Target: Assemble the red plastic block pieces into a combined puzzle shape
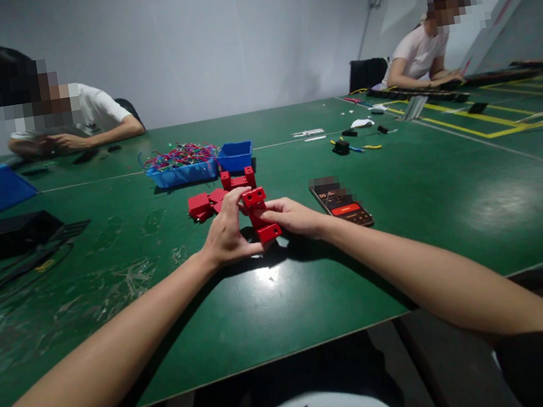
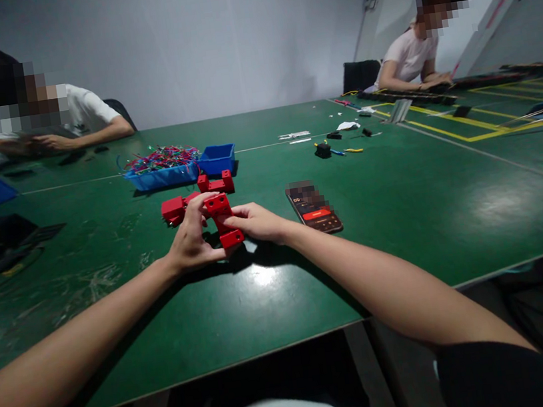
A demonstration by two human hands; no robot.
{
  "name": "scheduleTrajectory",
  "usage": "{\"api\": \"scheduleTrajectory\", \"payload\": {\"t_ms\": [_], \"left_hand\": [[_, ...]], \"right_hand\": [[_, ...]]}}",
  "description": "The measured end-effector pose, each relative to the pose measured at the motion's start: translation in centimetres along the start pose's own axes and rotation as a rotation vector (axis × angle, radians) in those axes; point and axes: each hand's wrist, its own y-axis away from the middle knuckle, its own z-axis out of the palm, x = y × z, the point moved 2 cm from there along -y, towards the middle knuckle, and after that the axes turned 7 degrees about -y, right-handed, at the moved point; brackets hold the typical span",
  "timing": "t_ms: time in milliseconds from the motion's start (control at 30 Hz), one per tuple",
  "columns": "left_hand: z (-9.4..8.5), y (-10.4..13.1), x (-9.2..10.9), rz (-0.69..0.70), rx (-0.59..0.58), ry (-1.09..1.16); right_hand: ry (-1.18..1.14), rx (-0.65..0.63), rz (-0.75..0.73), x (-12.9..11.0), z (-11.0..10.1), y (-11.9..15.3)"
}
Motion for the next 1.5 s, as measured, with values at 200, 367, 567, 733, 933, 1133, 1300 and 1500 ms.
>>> {"api": "scheduleTrajectory", "payload": {"t_ms": [200, 367, 567, 733, 933, 1133, 1300, 1500], "left_hand": [[0.07, 0.08, 0.12, 0.026, 0.061, -0.043], [0.31, 0.23, -0.28, -0.056, 0.084, -0.018], [0.72, 0.43, -0.83, -0.119, 0.097, 0.055], [0.84, 0.34, -0.82, -0.094, 0.039, 0.196], [0.66, 0.32, -0.67, -0.008, 0.028, 0.282], [0.31, 0.15, -0.34, 0.007, -0.019, 0.165], [0.39, 0.2, -0.35, 0.049, -0.006, 0.15], [0.27, 0.09, -0.08, 0.102, 0.047, 0.2]], "right_hand": [[0.0, -0.015, 0.009, -0.24, 0.22, 0.24], [0.026, -0.074, -0.041, -0.56, 0.37, 0.43], [0.062, -0.079, -0.066, -0.17, 0.28, 0.3], [0.044, -0.03, -0.061, 0.04, 0.47, 0.33], [0.051, -0.056, -0.049, -0.22, 0.67, 0.55], [0.059, -0.084, -0.027, -0.29, 0.52, 0.51], [0.042, -0.087, -0.03, -0.35, 0.54, 0.41], [0.037, -0.1, -0.036, -0.39, 0.58, 0.43]]}}
